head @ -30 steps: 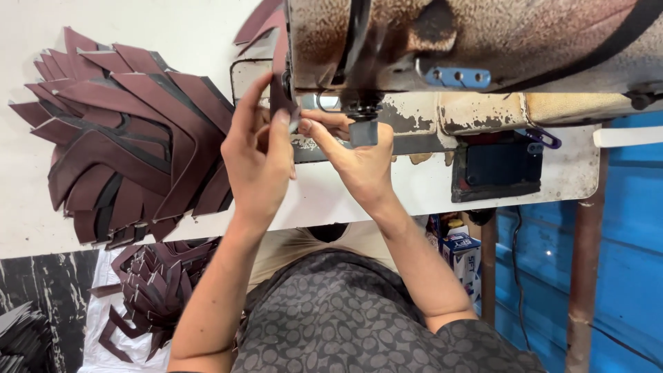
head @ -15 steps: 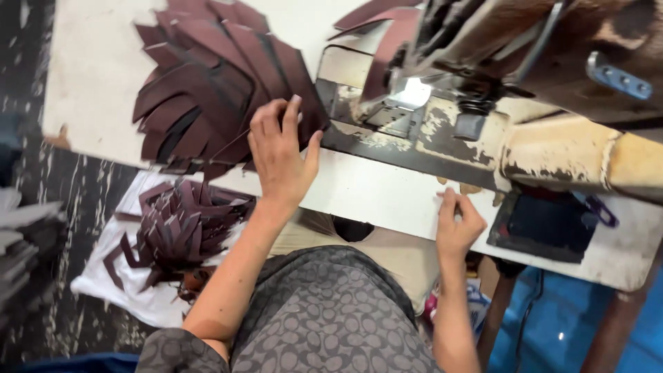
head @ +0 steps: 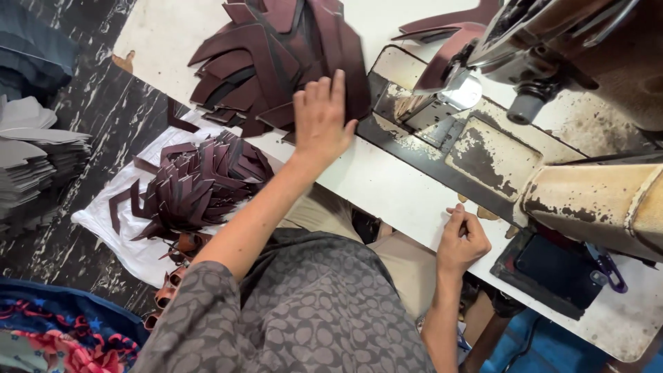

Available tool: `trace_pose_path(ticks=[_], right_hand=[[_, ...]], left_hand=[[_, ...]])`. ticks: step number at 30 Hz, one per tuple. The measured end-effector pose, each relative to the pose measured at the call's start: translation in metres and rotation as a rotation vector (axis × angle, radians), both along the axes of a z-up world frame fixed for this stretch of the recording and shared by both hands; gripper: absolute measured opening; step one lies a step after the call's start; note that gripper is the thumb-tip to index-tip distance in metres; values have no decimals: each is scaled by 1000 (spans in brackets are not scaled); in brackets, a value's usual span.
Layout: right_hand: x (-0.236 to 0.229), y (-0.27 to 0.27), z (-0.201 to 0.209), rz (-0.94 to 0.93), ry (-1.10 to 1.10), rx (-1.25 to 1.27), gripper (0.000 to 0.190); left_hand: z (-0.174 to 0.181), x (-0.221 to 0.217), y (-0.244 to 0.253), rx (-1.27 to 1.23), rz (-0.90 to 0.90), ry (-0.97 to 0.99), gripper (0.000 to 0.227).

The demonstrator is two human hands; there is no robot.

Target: Sewing together cut leather pieces to create shoe components using an industrial sewing machine.

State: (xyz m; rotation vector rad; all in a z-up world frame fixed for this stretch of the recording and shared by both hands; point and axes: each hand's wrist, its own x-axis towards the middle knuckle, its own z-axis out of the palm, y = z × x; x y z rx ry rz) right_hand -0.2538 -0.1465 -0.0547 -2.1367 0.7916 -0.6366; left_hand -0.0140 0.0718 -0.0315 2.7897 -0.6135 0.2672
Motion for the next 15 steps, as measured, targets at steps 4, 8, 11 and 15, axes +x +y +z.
trace_pose_path(ticks=[4, 8, 11, 15], right_hand=[[1, 1, 1, -9, 13, -28, 27], [-1, 2, -1, -6, 31, -47, 26], [-1, 4, -4, -14, 37, -69, 25], [3, 2, -5, -49, 52, -114, 24]], left_hand=[[-14, -9, -7, -45, -101, 127, 97], [-12, -19, 1, -157, -212, 199, 99], [-4, -27, 10, -90, -240, 144, 97], [10, -30, 21, -98, -273, 113, 96]])
